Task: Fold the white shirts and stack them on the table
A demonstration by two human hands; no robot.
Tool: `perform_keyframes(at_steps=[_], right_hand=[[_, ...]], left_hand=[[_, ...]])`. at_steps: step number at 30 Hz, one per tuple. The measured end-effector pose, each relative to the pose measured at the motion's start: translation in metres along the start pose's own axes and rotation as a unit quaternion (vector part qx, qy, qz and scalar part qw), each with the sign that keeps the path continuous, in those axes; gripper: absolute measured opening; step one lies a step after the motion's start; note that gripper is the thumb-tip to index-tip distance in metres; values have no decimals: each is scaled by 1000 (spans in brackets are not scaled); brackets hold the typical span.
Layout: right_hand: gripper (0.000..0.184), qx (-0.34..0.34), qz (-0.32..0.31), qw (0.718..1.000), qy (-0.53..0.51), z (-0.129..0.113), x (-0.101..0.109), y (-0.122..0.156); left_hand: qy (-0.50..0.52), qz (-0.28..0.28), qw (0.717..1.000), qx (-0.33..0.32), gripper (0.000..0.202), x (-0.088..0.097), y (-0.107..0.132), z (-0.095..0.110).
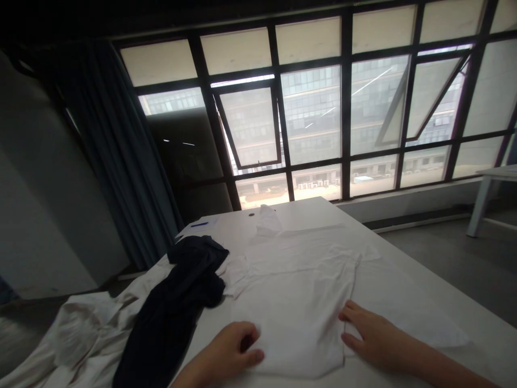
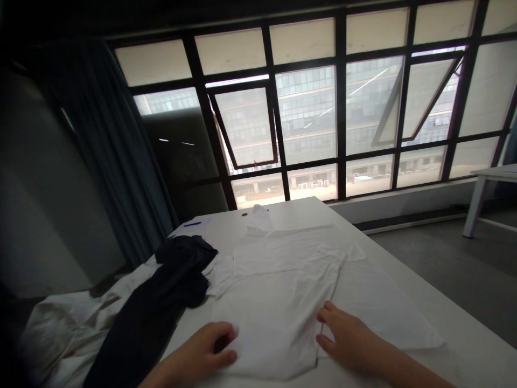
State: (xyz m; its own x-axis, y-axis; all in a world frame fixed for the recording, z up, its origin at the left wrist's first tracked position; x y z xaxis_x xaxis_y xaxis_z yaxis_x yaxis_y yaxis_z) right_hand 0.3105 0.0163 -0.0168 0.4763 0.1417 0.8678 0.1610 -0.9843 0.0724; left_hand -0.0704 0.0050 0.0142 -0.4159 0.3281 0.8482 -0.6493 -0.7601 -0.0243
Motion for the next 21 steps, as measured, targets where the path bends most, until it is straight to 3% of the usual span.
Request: perform_keyframes(at_steps=[2, 6, 11, 16, 21], right_hand=[[23, -33, 9, 999, 2, 10, 11, -14], [37, -167, 108, 977, 73, 53, 38, -70], [57, -281, 106, 949, 98, 93, 54, -131], [32, -269, 122, 949, 113, 81, 56, -146], [32, -194, 169, 960, 110, 39, 57, -145]], left_hand=[[11, 15, 1000, 0, 33, -6, 5, -2], [-11, 88, 996, 7, 39, -19, 8, -10], [-35, 89, 994, -43, 41, -24, 10, -10], [-39, 66, 996, -56, 47, -16, 19, -5], [-8, 47, 999, -10, 55, -10, 25, 4]])
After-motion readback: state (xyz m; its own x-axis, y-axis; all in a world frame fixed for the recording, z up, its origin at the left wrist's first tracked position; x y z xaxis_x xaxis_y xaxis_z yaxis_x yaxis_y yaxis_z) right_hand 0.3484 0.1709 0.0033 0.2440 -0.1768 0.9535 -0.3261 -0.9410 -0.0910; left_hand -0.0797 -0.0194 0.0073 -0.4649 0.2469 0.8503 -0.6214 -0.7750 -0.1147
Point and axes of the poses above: each hand's wrist, its own y-axis away from the middle knuckle, its own x-axis out of the back of the hand, z = x × y, the point moved 3 cm from there along -y, towards the middle knuckle, and after that the axes turned 15 degrees about -x, right-handed, at the moved point
